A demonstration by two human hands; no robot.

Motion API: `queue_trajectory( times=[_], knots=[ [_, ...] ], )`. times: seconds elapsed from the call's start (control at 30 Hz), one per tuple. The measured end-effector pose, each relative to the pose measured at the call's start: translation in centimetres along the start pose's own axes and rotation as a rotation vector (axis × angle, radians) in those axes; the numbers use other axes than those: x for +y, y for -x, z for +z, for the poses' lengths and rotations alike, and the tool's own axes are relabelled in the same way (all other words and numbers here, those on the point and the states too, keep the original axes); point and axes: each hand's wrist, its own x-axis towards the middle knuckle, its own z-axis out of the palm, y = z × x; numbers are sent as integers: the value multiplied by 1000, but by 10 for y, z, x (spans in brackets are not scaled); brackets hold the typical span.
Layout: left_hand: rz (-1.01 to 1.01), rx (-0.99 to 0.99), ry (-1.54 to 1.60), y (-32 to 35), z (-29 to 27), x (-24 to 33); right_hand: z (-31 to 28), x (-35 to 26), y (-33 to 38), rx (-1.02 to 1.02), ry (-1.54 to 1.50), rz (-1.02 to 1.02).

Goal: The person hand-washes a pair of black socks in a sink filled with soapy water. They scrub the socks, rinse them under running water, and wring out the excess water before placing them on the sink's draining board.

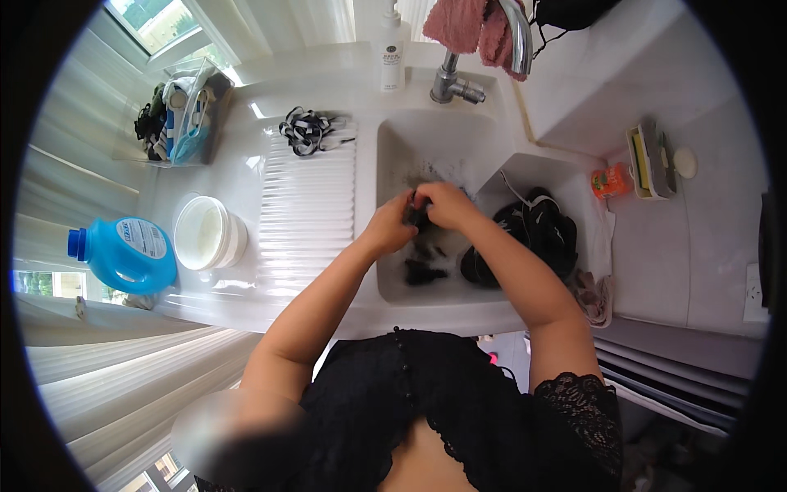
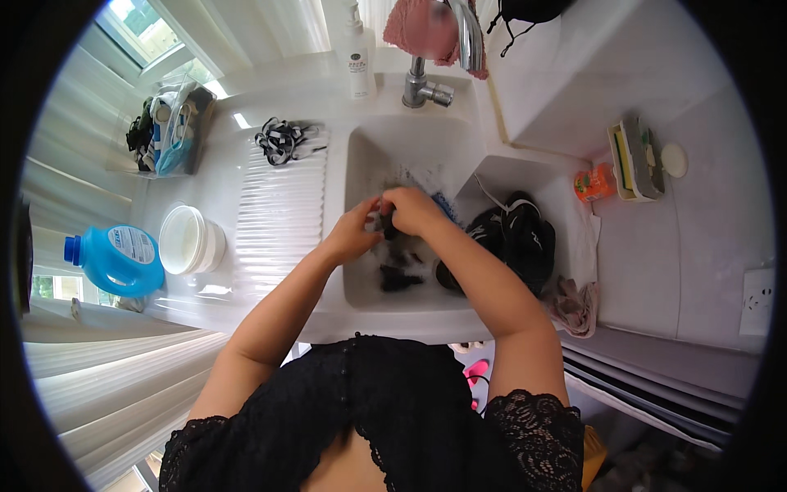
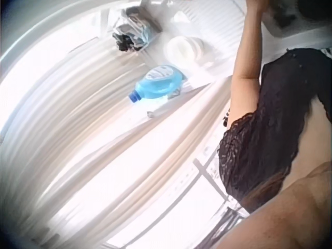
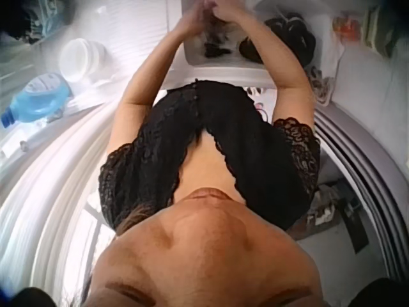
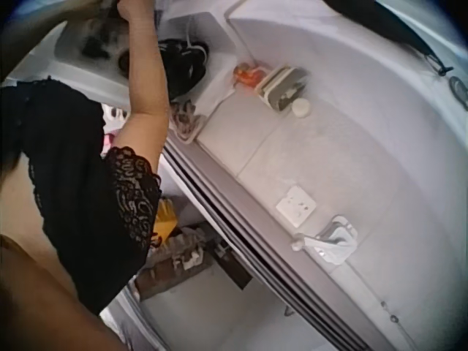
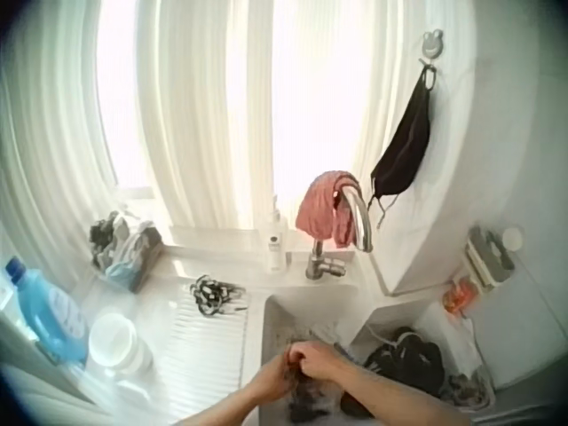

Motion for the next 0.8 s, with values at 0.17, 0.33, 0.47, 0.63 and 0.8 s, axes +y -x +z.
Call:
queue_trajectory(
  times=[0.17,0.33,0.47,0.63,0.8],
  knots=[
    [20,137,326,-12,2,23,-49,-50,7,26,-459,-150],
    [23,314,539,-12,-8,31,-30,26,-9,307,-586,84],
    [-62,336,732,-8,-10,35,89,91,6,-338,285,-70],
    [-91,325,822,0,-12,37,98,54,35,-451,520,125],
    [-70,367,884,0,-17,41,26,73,-6,28,-56,171]
  ],
)
